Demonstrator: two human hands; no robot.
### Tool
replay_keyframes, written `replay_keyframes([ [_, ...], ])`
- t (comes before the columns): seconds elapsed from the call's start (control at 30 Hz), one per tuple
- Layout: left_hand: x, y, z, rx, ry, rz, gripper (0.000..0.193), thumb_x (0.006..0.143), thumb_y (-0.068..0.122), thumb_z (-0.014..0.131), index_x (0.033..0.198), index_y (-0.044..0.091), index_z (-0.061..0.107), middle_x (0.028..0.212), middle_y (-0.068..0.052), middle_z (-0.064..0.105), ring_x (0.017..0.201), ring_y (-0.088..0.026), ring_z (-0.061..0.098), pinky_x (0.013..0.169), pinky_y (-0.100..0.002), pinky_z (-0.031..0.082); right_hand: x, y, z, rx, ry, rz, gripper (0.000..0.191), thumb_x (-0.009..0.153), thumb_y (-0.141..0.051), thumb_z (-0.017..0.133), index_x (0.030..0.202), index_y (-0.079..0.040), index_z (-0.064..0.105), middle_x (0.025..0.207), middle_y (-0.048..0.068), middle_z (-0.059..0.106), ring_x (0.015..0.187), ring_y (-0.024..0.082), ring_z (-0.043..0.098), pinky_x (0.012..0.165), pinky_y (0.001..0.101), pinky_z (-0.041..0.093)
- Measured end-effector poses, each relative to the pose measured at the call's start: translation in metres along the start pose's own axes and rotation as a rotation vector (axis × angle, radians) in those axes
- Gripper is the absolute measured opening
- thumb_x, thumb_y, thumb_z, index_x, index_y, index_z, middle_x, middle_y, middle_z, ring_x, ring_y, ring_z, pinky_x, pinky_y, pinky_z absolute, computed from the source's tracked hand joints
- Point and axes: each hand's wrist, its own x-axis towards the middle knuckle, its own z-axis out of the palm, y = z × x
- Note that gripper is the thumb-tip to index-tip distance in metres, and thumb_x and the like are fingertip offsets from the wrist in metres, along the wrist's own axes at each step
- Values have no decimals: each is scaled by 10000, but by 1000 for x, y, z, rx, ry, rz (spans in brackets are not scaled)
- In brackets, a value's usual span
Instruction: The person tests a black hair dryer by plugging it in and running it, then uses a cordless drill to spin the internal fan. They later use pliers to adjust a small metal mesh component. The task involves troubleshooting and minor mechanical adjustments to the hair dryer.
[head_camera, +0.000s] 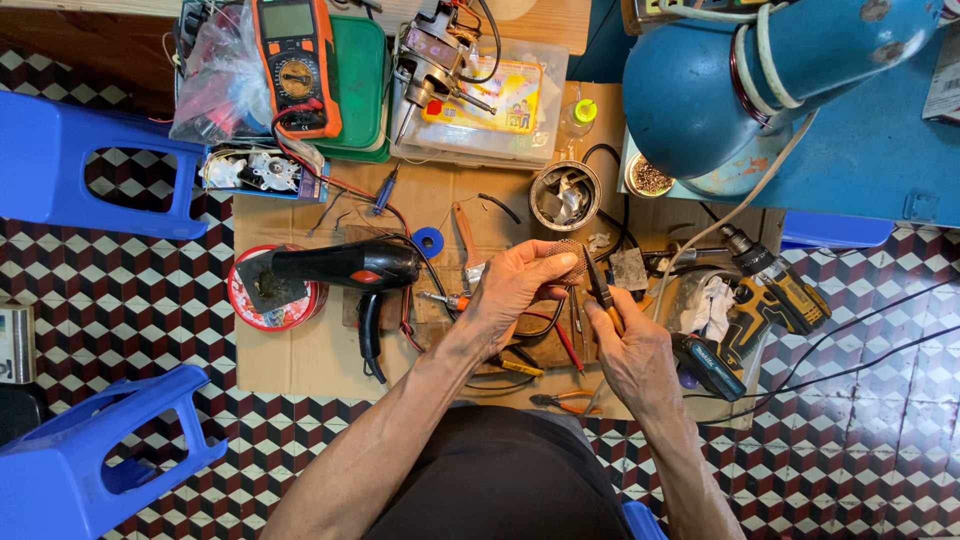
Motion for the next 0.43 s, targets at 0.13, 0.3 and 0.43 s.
replay_keyframes([
  [0.13, -2, -4, 3, -21, 4, 26, 341, 939, 266, 727, 1174, 27, 667, 1019, -63, 740, 912, -99, 691, 785, -230, 561, 1, 11, 8, -21, 29, -49, 258, 1039, -312, 533, 1174, -132, 660, 565, -16, 506, 466, 93, 488, 404, 288, 380],
  [0.3, -5, -21, 21, -197, 94, 108, 314, 944, 271, 738, 1164, 51, 696, 1032, -37, 737, 918, -80, 666, 778, -214, 543, -1, 11, 19, -14, 96, -68, 247, 1056, -319, 533, 1117, -112, 653, 584, -35, 527, 478, 76, 513, 405, 283, 407],
  [0.43, -1, -24, 15, -159, 55, 84, 327, 933, 275, 736, 1160, 42, 703, 1026, -49, 745, 924, -113, 691, 808, -256, 568, -3, 2, 11, 39, 28, -9, 277, 1033, -340, 530, 1159, -136, 670, 590, -14, 558, 502, 98, 546, 442, 288, 443],
])
